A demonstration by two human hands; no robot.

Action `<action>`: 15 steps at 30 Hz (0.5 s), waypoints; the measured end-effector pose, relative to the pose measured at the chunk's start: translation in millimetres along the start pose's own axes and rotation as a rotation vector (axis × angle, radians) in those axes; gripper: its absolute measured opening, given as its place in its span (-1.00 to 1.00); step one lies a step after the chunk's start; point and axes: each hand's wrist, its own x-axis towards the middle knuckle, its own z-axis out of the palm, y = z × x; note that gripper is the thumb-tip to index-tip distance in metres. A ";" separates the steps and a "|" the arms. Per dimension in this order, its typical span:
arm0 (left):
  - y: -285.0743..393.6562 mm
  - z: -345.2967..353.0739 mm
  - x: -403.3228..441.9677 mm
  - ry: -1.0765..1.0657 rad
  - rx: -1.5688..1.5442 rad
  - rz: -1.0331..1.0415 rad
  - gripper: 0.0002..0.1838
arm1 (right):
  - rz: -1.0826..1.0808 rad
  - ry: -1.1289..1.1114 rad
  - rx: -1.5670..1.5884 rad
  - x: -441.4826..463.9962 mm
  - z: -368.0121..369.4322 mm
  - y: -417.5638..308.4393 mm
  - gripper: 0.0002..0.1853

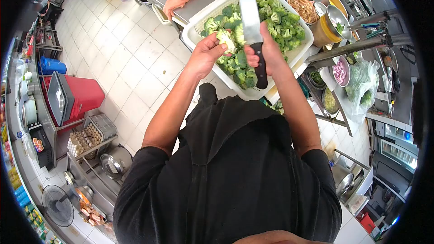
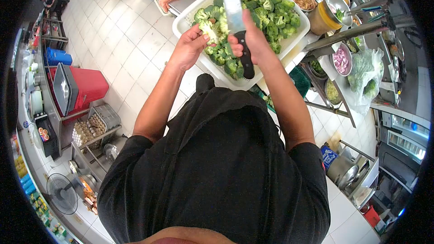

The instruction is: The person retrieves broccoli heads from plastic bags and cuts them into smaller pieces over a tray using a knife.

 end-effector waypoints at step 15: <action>4.5 -27.7 4.9 0.081 1.212 0.385 -0.25 | -0.277 0.564 -0.264 -126.2 -80.6 20.1 -0.49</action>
